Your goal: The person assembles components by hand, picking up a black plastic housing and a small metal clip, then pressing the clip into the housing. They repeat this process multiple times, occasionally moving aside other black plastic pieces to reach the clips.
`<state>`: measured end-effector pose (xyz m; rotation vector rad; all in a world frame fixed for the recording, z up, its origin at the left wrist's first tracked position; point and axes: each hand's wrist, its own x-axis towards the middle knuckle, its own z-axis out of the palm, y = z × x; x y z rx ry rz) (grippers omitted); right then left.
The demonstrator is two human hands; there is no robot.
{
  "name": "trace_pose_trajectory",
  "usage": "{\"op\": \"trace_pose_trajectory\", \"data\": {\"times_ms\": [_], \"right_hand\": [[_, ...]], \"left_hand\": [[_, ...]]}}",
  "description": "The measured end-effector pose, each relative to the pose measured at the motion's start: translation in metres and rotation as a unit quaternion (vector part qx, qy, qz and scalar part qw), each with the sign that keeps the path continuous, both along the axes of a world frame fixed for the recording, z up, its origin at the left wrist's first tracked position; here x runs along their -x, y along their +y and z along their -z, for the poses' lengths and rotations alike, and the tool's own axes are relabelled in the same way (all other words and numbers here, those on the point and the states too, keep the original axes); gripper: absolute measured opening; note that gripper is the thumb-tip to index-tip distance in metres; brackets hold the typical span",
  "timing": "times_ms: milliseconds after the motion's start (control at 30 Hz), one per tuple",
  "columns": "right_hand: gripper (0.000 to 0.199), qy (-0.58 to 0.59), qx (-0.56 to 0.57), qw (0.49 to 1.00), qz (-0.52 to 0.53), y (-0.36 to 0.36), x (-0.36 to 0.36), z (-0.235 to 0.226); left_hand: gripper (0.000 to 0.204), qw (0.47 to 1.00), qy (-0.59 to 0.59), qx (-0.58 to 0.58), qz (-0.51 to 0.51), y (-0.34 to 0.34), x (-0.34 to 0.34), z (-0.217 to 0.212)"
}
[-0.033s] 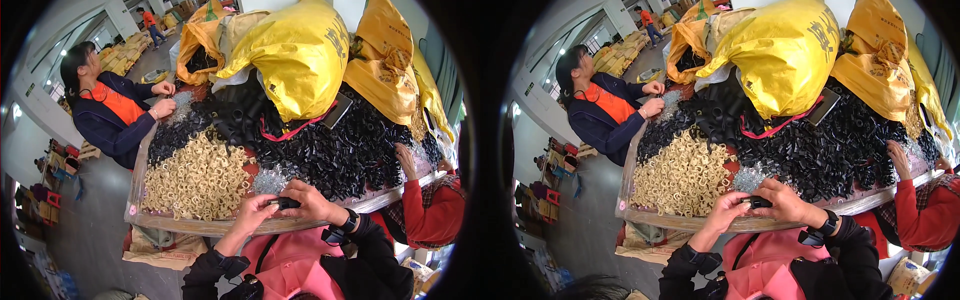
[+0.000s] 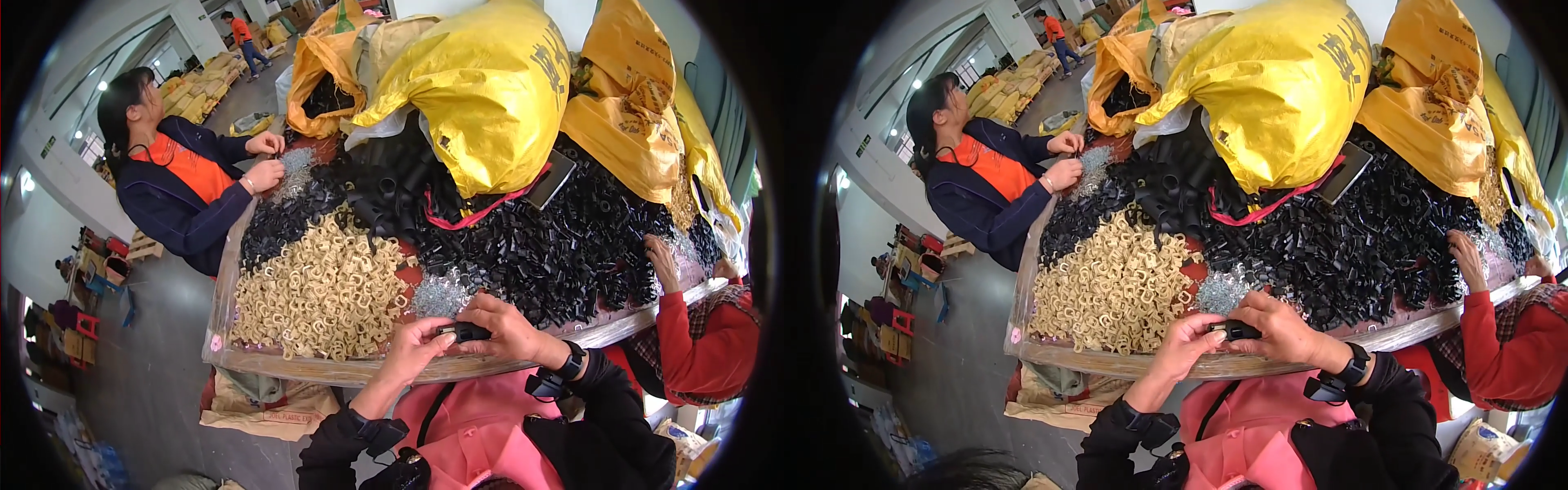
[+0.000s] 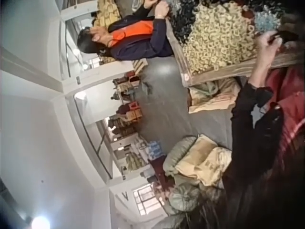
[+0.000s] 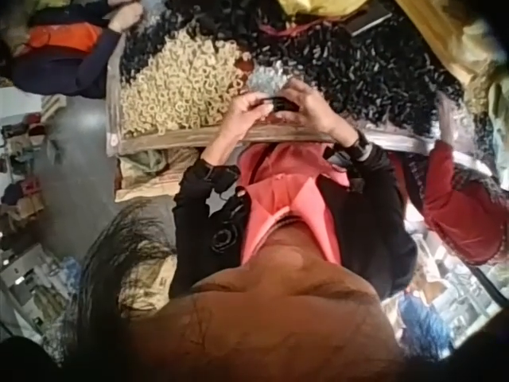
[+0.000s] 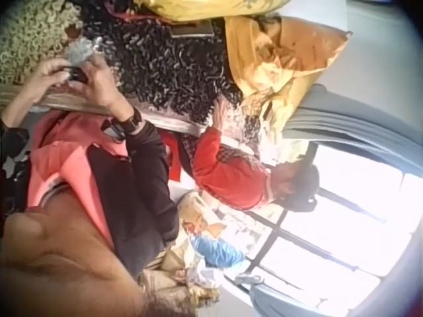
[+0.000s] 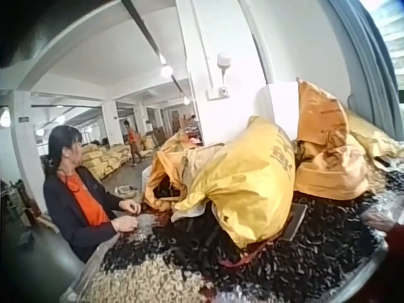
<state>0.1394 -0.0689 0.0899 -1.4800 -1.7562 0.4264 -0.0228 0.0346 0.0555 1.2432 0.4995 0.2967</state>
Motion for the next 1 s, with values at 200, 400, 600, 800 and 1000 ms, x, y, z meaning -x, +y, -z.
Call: {"op": "trace_pose_trajectory", "data": {"times_ms": [200, 400, 600, 800, 1000], "right_hand": [[0.040, 0.061, 0.027, 0.997, 0.029, -0.003, 0.007, 0.012], [0.056, 0.116, 0.084, 0.989, -0.031, -0.009, 0.000, 0.008], [0.072, 0.119, 0.054, 0.974, -0.183, -0.018, -0.017, -0.001], [0.073, 0.206, 0.075, 0.950, -0.223, -0.041, -0.015, 0.001], [0.068, 0.285, 0.044, 0.939, -0.187, -0.061, -0.012, 0.015]], "left_hand": [[0.030, 0.998, 0.052, -0.015, 0.017, -0.006, -0.004, 0.000], [0.045, 0.998, 0.009, -0.062, -0.008, -0.010, -0.011, -0.003], [0.061, 0.997, 0.002, 0.057, 0.061, -0.009, -0.016, -0.013], [0.071, 0.989, -0.019, 0.120, 0.081, -0.036, -0.023, -0.017], [0.070, 0.988, -0.047, 0.103, 0.101, -0.057, -0.025, -0.014]]}}
